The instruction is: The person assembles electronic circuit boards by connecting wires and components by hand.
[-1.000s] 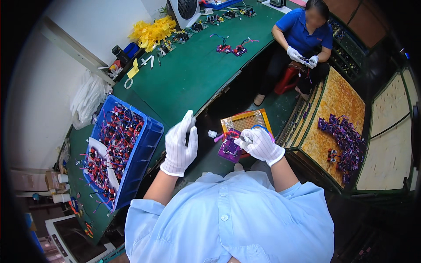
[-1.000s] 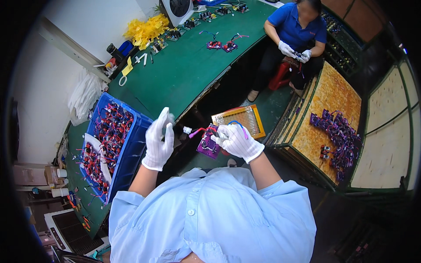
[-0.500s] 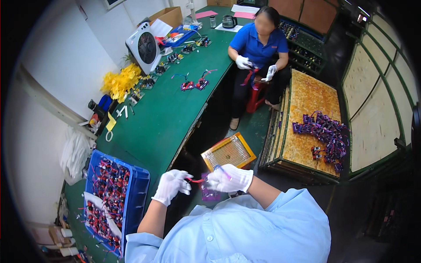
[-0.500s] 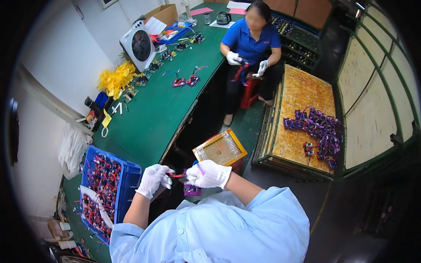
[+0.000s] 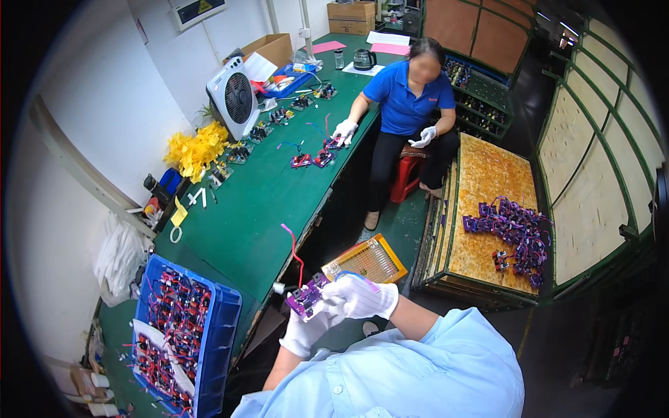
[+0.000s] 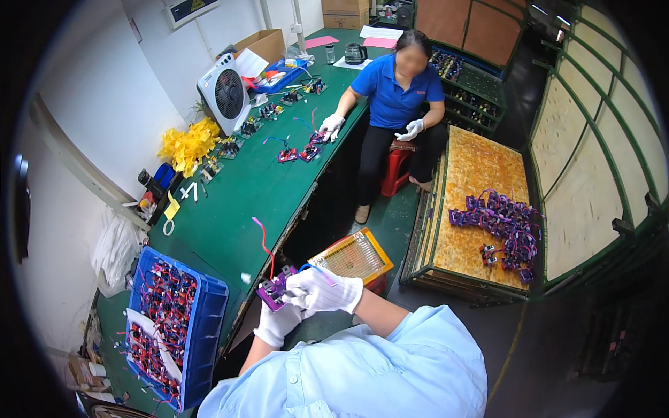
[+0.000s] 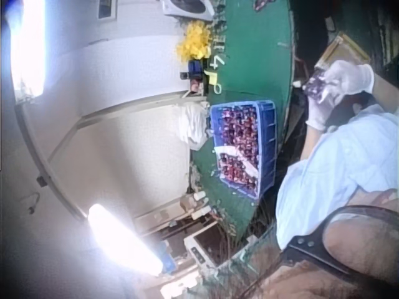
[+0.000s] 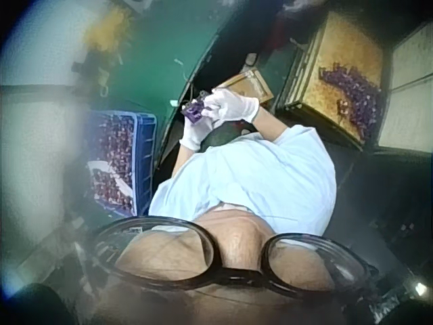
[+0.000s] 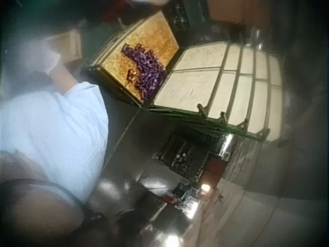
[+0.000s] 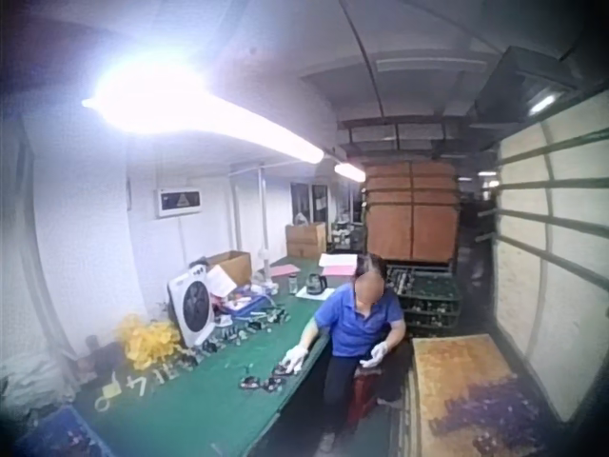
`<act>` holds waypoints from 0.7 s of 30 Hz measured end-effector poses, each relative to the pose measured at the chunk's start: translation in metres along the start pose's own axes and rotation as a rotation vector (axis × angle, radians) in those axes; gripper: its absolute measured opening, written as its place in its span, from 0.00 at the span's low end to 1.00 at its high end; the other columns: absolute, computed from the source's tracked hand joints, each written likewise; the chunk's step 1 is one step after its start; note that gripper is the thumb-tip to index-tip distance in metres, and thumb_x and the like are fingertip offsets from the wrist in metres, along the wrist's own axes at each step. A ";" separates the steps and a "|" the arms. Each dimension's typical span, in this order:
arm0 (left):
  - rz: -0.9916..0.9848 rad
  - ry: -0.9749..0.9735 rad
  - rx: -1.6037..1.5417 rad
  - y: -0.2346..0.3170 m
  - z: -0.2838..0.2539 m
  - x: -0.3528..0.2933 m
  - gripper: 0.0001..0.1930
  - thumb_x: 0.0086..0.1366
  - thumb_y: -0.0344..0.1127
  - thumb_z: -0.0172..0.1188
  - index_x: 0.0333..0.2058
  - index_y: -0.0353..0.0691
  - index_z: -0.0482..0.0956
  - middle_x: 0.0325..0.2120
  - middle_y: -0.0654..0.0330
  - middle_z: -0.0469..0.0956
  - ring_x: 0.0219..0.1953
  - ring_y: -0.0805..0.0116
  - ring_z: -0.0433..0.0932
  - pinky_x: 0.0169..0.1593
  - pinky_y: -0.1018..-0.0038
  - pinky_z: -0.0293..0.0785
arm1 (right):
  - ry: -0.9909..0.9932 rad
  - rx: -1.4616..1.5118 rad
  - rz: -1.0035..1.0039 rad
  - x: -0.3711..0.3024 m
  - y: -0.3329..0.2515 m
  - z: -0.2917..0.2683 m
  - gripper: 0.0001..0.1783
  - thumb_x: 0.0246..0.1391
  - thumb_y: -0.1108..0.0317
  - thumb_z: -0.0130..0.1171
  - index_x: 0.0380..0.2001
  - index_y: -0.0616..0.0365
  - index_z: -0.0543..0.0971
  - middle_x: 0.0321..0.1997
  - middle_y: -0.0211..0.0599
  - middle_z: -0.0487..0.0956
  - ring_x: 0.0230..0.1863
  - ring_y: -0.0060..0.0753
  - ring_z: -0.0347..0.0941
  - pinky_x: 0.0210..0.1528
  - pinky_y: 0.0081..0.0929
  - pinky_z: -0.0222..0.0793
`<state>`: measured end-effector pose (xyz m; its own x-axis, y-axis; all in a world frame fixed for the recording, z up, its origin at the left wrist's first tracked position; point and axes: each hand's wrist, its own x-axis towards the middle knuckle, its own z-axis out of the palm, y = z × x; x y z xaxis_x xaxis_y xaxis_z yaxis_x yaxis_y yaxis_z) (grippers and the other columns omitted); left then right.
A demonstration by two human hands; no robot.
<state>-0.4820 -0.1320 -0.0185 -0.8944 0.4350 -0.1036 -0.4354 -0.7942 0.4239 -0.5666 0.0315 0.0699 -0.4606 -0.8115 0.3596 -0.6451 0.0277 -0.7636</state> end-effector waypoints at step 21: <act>0.352 0.235 -0.131 -0.018 0.066 0.010 0.20 0.61 0.37 0.42 0.51 0.34 0.62 0.49 0.53 0.65 0.50 0.60 0.65 0.53 0.65 0.60 | 0.329 0.020 -0.164 -0.005 0.005 -0.025 0.01 0.42 0.77 0.51 0.22 0.59 0.73 0.19 0.39 0.69 0.20 0.40 0.67 0.23 0.28 0.63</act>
<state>-0.4763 -0.0858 0.0324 -0.9829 0.0326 -0.1812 -0.0961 -0.9304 0.3539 -0.5826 0.0498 0.0779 -0.5255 -0.5731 0.6288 -0.7162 -0.1009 -0.6905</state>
